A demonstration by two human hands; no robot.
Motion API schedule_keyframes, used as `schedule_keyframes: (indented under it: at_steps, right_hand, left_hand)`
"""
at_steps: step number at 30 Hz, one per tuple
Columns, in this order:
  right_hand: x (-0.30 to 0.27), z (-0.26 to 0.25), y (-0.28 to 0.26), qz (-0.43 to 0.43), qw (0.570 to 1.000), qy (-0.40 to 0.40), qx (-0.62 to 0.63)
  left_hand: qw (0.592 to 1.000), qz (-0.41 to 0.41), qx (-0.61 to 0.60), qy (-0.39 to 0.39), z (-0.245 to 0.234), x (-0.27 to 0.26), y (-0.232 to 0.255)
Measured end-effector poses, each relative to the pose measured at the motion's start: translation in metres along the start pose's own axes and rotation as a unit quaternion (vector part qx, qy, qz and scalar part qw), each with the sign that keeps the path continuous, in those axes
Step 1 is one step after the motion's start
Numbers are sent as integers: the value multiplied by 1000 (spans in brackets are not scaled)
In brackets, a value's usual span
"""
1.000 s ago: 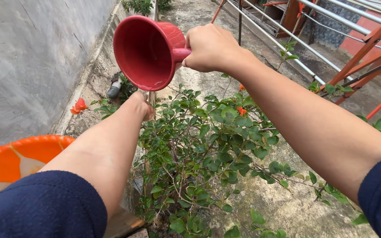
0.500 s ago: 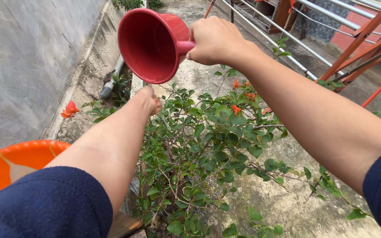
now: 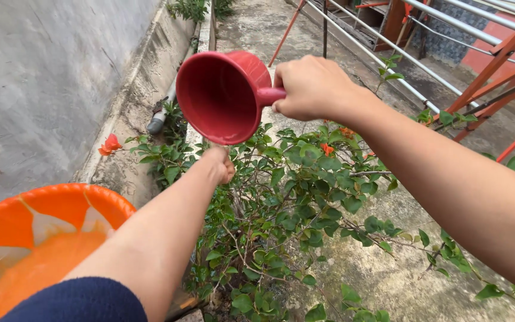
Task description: Watering various potted aloe vera plants using a red scoop and water from an orange basin.
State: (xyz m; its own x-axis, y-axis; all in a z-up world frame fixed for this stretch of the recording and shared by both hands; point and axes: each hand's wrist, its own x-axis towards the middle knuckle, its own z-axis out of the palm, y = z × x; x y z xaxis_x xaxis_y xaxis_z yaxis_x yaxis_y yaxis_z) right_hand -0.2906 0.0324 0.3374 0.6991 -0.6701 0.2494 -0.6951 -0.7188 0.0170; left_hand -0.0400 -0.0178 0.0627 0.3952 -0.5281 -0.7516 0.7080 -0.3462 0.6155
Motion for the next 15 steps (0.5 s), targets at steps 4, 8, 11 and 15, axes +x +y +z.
schedule_keyframes:
  at_steps: [4,8,11,15]
  right_hand:
    - [-14,-1,-8,2,1000,-20,11]
    - [-24,-3,-7,-13,999,-28,12]
    - [-31,-5,-7,-19,999,-43,1]
    - [-39,-6,-10,-20,999,-47,-14]
  left_hand:
    - [999,15,-22,-32,-19,-14,-11]
    - [1000,-8,18,-25,-30,-62,-21]
    - [999,-24,21,-38,-33,2,-33]
    - [995,-60,-68,-31,-30,48,-43]
